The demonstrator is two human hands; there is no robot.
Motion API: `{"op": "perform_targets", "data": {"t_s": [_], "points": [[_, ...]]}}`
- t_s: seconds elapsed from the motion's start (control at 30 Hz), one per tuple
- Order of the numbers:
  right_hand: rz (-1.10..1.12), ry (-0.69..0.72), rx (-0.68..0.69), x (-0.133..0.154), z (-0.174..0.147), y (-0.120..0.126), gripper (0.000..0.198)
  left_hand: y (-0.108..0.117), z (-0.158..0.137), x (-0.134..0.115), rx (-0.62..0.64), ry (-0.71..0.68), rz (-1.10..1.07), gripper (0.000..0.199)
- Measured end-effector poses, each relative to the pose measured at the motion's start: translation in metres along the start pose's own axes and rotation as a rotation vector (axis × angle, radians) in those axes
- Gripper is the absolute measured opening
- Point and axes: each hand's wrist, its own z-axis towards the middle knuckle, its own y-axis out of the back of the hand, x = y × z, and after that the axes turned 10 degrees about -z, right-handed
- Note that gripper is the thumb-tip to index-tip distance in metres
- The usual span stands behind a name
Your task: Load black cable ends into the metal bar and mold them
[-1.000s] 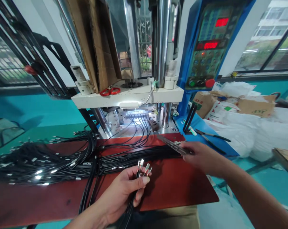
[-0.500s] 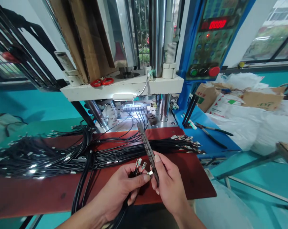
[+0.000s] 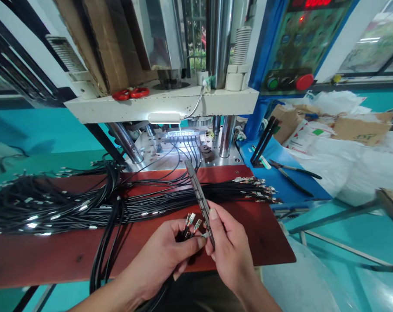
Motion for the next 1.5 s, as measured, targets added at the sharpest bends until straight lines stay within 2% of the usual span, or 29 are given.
{"op": "perform_targets", "data": {"t_s": [0.27,0.47,0.53,0.67,0.77,0.93,1.13,1.33,1.5], "points": [[-0.110,0.045,-0.009,0.001,-0.002,-0.001,0.048,0.001,0.003,0.001,0.045,-0.021,-0.038,0.018],[-0.197,0.132,-0.057,-0.003,-0.003,-0.004,0.043,0.002,0.004,0.002,0.050,-0.029,-0.090,0.018],[-0.157,0.098,-0.037,0.001,-0.003,-0.003,0.044,0.007,0.003,0.003,0.048,-0.007,-0.134,0.021],[0.030,-0.108,-0.052,0.014,-0.006,0.003,0.051,0.018,0.002,0.001,0.027,0.036,-0.302,0.027],[0.123,-0.150,-0.103,0.017,-0.008,0.004,0.051,0.021,0.002,-0.001,0.010,0.012,-0.353,0.025],[0.111,-0.092,-0.050,0.011,-0.007,0.003,0.055,0.014,0.003,-0.001,-0.003,-0.038,-0.275,0.024],[0.071,-0.105,-0.011,0.013,-0.008,0.004,0.056,0.007,0.004,-0.001,-0.039,0.036,-0.165,0.024],[0.038,-0.126,-0.015,0.010,-0.009,0.004,0.055,0.005,0.003,-0.004,0.016,0.051,-0.157,0.023],[-0.030,-0.072,-0.005,0.009,-0.008,0.004,0.053,0.005,0.004,-0.005,0.025,0.059,-0.146,0.022]]}}
